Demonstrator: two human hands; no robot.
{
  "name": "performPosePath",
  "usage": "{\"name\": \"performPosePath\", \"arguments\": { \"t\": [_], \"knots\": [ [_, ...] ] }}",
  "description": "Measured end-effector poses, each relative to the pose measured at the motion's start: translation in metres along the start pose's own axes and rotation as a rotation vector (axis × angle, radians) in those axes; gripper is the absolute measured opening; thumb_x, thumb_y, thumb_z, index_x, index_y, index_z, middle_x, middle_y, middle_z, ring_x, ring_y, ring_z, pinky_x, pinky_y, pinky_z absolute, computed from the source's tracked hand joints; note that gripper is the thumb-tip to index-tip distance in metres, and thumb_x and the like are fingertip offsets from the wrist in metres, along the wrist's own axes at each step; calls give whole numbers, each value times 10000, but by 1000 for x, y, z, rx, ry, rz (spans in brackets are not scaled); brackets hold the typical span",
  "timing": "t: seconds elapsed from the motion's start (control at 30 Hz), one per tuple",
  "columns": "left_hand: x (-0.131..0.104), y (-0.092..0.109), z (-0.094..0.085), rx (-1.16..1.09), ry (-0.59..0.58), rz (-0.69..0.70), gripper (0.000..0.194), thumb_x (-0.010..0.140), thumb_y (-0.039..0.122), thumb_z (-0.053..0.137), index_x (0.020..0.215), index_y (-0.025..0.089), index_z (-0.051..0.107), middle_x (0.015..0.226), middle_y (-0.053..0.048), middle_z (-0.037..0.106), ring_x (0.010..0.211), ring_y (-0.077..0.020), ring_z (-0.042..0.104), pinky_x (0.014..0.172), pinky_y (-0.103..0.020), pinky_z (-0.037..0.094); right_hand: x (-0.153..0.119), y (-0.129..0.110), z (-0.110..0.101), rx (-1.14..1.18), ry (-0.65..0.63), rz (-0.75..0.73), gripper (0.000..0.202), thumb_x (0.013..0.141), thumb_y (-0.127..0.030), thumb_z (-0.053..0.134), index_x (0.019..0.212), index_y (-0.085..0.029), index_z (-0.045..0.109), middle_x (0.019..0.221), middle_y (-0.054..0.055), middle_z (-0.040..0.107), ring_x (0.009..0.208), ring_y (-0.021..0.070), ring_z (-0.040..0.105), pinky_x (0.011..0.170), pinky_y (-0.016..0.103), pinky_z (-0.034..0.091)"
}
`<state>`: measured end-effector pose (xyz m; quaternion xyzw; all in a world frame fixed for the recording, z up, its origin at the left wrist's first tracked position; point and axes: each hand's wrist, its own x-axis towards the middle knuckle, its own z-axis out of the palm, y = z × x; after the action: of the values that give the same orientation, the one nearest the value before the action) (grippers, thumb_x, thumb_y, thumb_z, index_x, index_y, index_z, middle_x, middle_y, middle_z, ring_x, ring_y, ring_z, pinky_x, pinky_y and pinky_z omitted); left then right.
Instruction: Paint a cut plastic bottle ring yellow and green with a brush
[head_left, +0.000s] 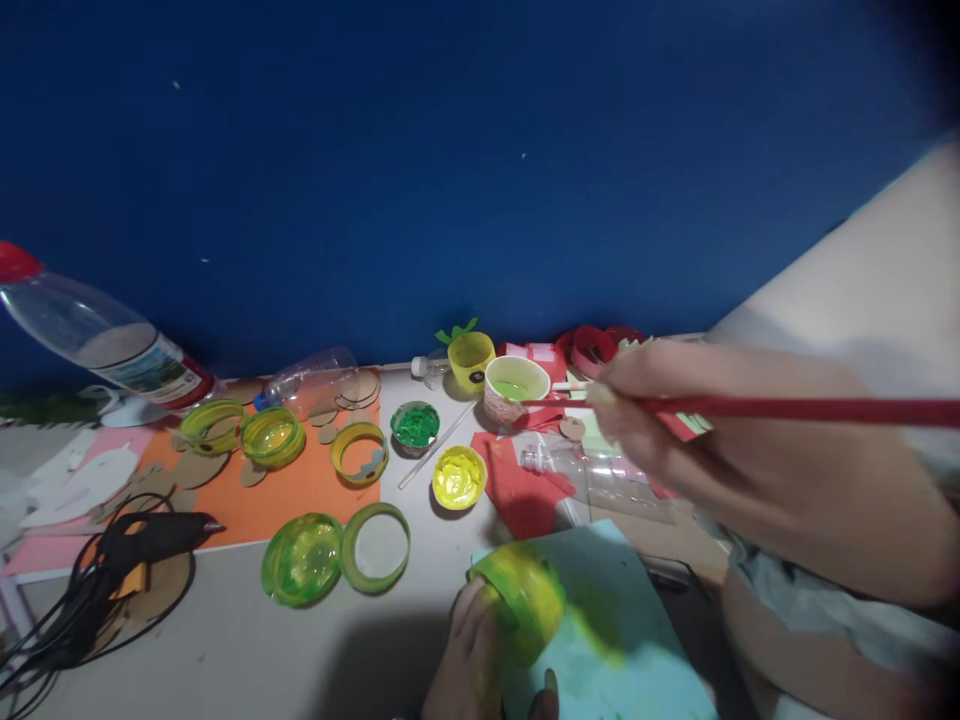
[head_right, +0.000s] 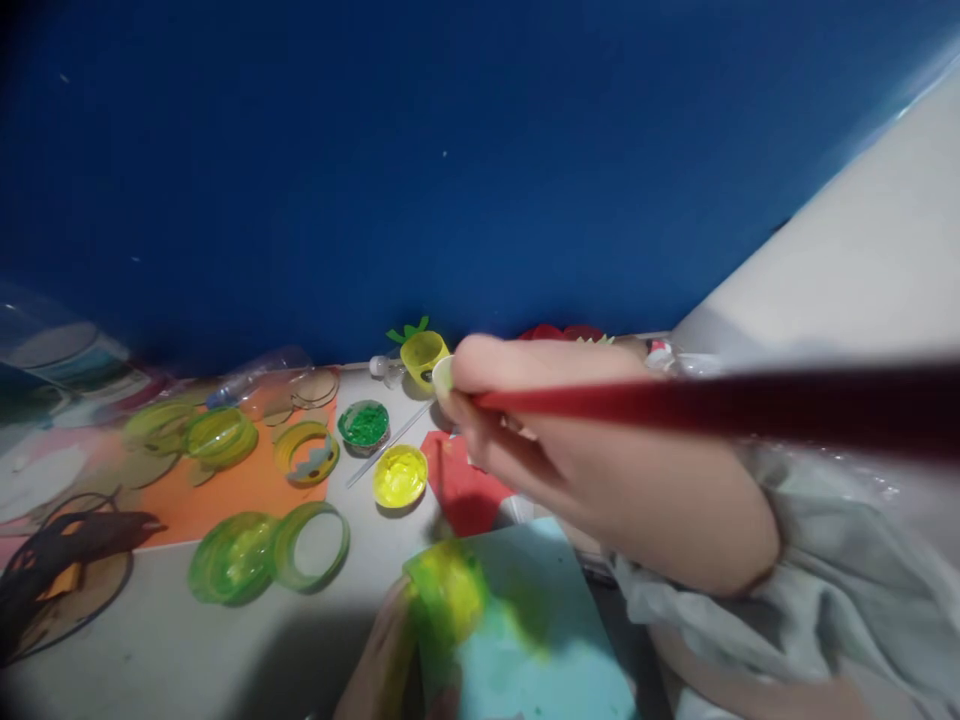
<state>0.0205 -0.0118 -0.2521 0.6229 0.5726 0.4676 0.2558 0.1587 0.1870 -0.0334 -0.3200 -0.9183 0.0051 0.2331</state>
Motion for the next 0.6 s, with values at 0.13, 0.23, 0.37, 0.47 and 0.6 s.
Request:
{"name": "performPosePath", "arguments": {
  "t": [0.13,0.23,0.37,0.47,0.6],
  "knots": [
    [2,7,-2,-22,2,-28,636,825,178,587,1419,201,362,1307,-175,562,1275,-340,510,1004,-446,507,5,2,-4,144,284,178,207,1004,-242,445,815,-202,517,629,-35,515,501,103,482,461,254,347],
    [4,8,-2,-39,-4,-42,575,839,173,558,1389,196,393,1262,-171,586,1257,-339,524,1011,-474,497,12,8,4,329,435,254,194,999,-169,472,820,-177,548,636,-26,539,531,105,523,474,242,393],
    [6,11,-2,-57,-7,-56,487,866,137,476,1343,215,420,1221,-157,603,1227,-324,549,1017,-505,485,16,19,12,606,490,247,199,984,-120,478,794,-163,515,608,-20,531,484,110,533,426,224,404],
    [7,15,-2,-52,-2,-66,481,859,158,510,1332,200,433,1224,-176,588,1233,-339,538,1021,-516,476,15,27,11,717,525,266,197,1003,-132,461,810,-173,477,604,-25,509,482,129,561,430,230,411],
    [4,16,-1,-40,0,-61,491,877,208,548,1352,200,424,1238,-186,570,1261,-344,510,1008,-511,487,13,29,7,720,528,289,204,1014,-131,440,819,-171,484,594,-26,495,480,127,567,440,235,403]
  ]
}}
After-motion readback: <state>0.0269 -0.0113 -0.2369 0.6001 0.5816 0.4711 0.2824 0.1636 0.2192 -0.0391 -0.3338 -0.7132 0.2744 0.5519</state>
